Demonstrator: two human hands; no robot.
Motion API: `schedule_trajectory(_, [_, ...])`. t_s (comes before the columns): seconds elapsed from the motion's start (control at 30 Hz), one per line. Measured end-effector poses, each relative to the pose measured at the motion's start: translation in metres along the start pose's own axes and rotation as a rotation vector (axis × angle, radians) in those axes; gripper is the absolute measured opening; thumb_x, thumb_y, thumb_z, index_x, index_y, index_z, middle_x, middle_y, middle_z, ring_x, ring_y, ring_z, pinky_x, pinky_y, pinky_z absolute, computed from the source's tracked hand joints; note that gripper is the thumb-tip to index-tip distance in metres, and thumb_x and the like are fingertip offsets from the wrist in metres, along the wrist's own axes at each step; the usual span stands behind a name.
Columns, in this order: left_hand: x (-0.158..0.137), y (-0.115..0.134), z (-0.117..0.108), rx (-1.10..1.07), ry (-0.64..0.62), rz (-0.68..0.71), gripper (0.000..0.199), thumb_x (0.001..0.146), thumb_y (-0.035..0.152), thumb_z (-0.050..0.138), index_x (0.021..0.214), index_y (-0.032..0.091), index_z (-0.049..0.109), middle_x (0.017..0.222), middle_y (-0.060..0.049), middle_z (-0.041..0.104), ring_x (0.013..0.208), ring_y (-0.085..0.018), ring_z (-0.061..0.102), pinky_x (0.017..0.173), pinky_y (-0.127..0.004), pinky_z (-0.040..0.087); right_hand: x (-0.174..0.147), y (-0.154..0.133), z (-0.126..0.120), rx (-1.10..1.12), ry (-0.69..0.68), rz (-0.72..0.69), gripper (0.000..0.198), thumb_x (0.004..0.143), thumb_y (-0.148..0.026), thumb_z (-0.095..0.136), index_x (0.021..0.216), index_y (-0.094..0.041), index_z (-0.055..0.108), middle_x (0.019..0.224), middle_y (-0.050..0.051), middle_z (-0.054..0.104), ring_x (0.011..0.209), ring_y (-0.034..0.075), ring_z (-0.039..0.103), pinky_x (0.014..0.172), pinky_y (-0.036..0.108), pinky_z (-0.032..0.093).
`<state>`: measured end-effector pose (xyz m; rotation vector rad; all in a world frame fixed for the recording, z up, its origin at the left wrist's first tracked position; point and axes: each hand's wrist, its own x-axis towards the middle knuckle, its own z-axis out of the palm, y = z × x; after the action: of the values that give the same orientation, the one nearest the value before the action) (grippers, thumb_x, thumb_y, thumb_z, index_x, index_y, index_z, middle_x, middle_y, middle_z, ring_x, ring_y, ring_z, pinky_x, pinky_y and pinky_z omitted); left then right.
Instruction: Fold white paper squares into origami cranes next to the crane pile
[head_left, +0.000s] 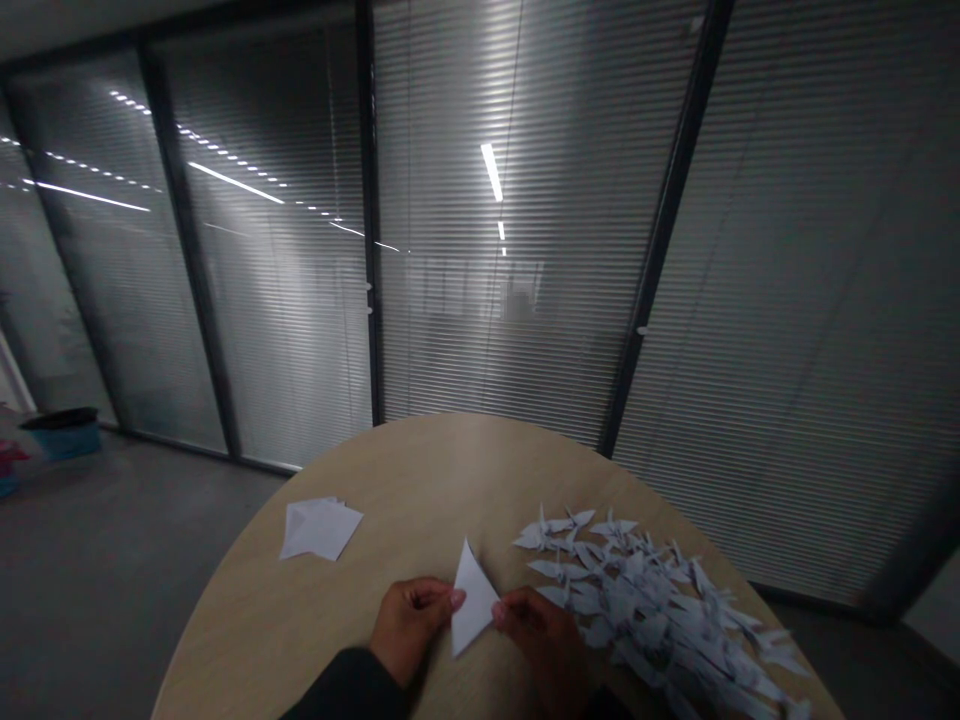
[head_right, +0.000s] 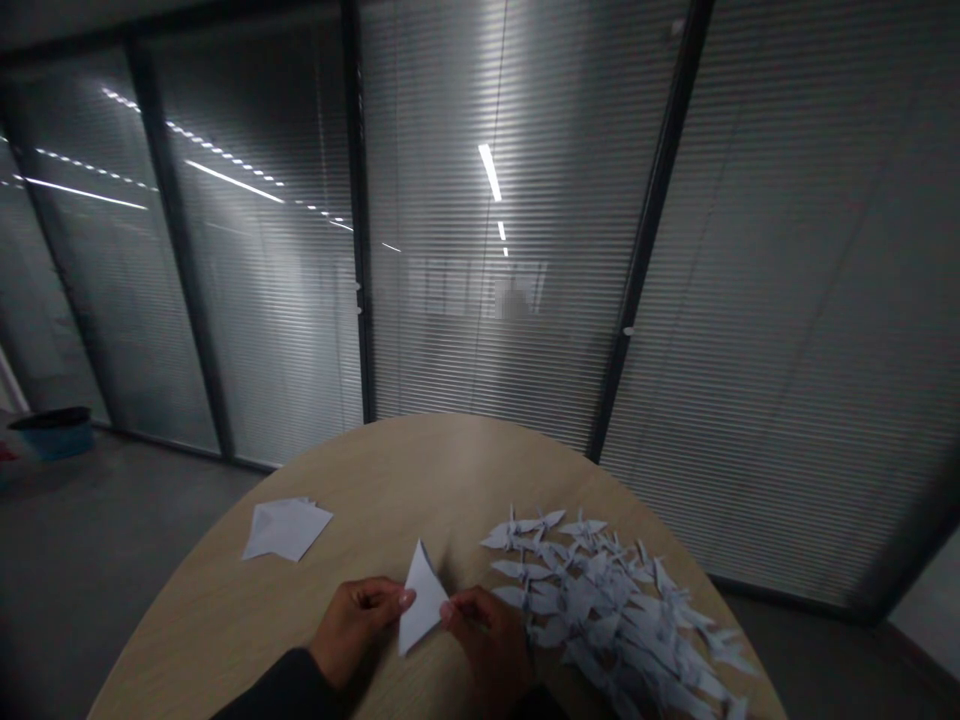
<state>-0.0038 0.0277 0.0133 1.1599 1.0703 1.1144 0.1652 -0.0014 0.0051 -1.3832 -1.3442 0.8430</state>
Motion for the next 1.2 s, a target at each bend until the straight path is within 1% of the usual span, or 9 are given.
schedule_trajectory(0.17, [0.0, -0.004, -0.001, 0.054, 0.052, 0.06, 0.045, 0.045, 0.056, 0.077, 0.049, 0.013, 0.062, 0.043, 0.005, 0.048, 0.047, -0.01, 0.039, 0.049, -0.024, 0.028, 0.0, -0.003, 0.0, -0.005, -0.015, 0.006, 0.024, 0.063, -0.043, 0.061, 0.058, -0.021, 0.067, 0.058, 0.001, 0.067, 0.064, 0.022, 0.062, 0.06, 0.027, 0.044])
schedule_trajectory(0.27, [0.0, -0.006, -0.002, 0.091, 0.052, 0.089, 0.046, 0.05, 0.057, 0.074, 0.051, 0.014, 0.06, 0.045, 0.005, 0.047, 0.049, -0.011, 0.039, 0.051, -0.024, 0.028, 0.0, -0.001, 0.0, 0.005, -0.027, -0.004, 0.025, 0.064, -0.044, 0.06, 0.058, -0.021, 0.066, 0.059, 0.001, 0.066, 0.064, 0.022, 0.061, 0.06, 0.027, 0.044])
schedule_trajectory(0.37, [0.002, -0.008, -0.002, 0.095, 0.019, 0.078, 0.048, 0.05, 0.059, 0.073, 0.053, 0.013, 0.061, 0.045, 0.005, 0.047, 0.049, -0.011, 0.039, 0.051, -0.024, 0.028, 0.001, 0.001, 0.0, 0.007, -0.037, 0.002, 0.025, 0.064, -0.045, 0.061, 0.058, -0.021, 0.067, 0.059, 0.001, 0.066, 0.064, 0.021, 0.061, 0.06, 0.027, 0.044])
schedule_trajectory(0.43, [0.003, -0.008, -0.002, 0.083, -0.017, 0.06, 0.05, 0.049, 0.061, 0.072, 0.055, 0.013, 0.063, 0.046, 0.004, 0.05, 0.049, -0.011, 0.041, 0.051, -0.024, 0.029, 0.001, 0.002, -0.001, 0.02, -0.033, 0.008, 0.026, 0.064, -0.046, 0.062, 0.06, -0.021, 0.068, 0.06, 0.001, 0.067, 0.064, 0.021, 0.061, 0.061, 0.026, 0.044])
schedule_trajectory(0.53, [0.002, -0.006, 0.0, 0.058, -0.103, 0.036, 0.051, 0.051, 0.062, 0.071, 0.062, 0.011, 0.067, 0.051, 0.001, 0.057, 0.051, -0.012, 0.046, 0.053, -0.025, 0.033, 0.002, 0.002, -0.003, 0.061, -0.005, 0.024, 0.027, 0.064, -0.048, 0.062, 0.061, -0.021, 0.067, 0.06, 0.0, 0.068, 0.064, 0.021, 0.062, 0.062, 0.027, 0.045])
schedule_trajectory(0.63, [0.0, -0.005, 0.002, 0.042, -0.173, 0.024, 0.05, 0.055, 0.061, 0.07, 0.062, 0.011, 0.068, 0.05, 0.002, 0.055, 0.05, -0.011, 0.044, 0.051, -0.023, 0.031, 0.003, 0.0, -0.004, 0.086, 0.01, 0.05, 0.027, 0.062, -0.048, 0.063, 0.061, -0.022, 0.068, 0.06, 0.001, 0.069, 0.065, 0.022, 0.063, 0.063, 0.028, 0.046])
schedule_trajectory(0.77, [-0.001, -0.005, 0.003, 0.044, -0.189, 0.03, 0.05, 0.056, 0.061, 0.069, 0.055, 0.011, 0.067, 0.044, 0.004, 0.05, 0.045, -0.009, 0.038, 0.048, -0.023, 0.025, 0.004, -0.002, -0.006, 0.09, 0.044, 0.072, 0.026, 0.06, -0.048, 0.064, 0.06, -0.022, 0.068, 0.059, 0.001, 0.07, 0.065, 0.022, 0.064, 0.063, 0.028, 0.047])
schedule_trajectory(0.93, [-0.003, -0.003, 0.004, 0.028, -0.227, 0.025, 0.051, 0.059, 0.062, 0.067, 0.054, 0.011, 0.066, 0.046, -0.001, 0.057, 0.045, -0.011, 0.043, 0.049, -0.025, 0.031, 0.003, -0.004, -0.006, 0.082, 0.035, 0.069, 0.027, 0.059, -0.049, 0.063, 0.058, -0.022, 0.066, 0.059, 0.001, 0.069, 0.064, 0.022, 0.064, 0.061, 0.027, 0.047])
schedule_trajectory(1.2, [-0.006, -0.005, 0.0, 0.084, -0.193, 0.067, 0.046, 0.069, 0.057, 0.062, 0.057, 0.012, 0.065, 0.047, -0.002, 0.06, 0.044, -0.012, 0.047, 0.051, -0.025, 0.035, 0.001, -0.009, -0.003, 0.108, 0.005, 0.072, 0.027, 0.06, -0.049, 0.062, 0.056, -0.022, 0.065, 0.058, 0.001, 0.068, 0.065, 0.022, 0.064, 0.064, 0.028, 0.048])
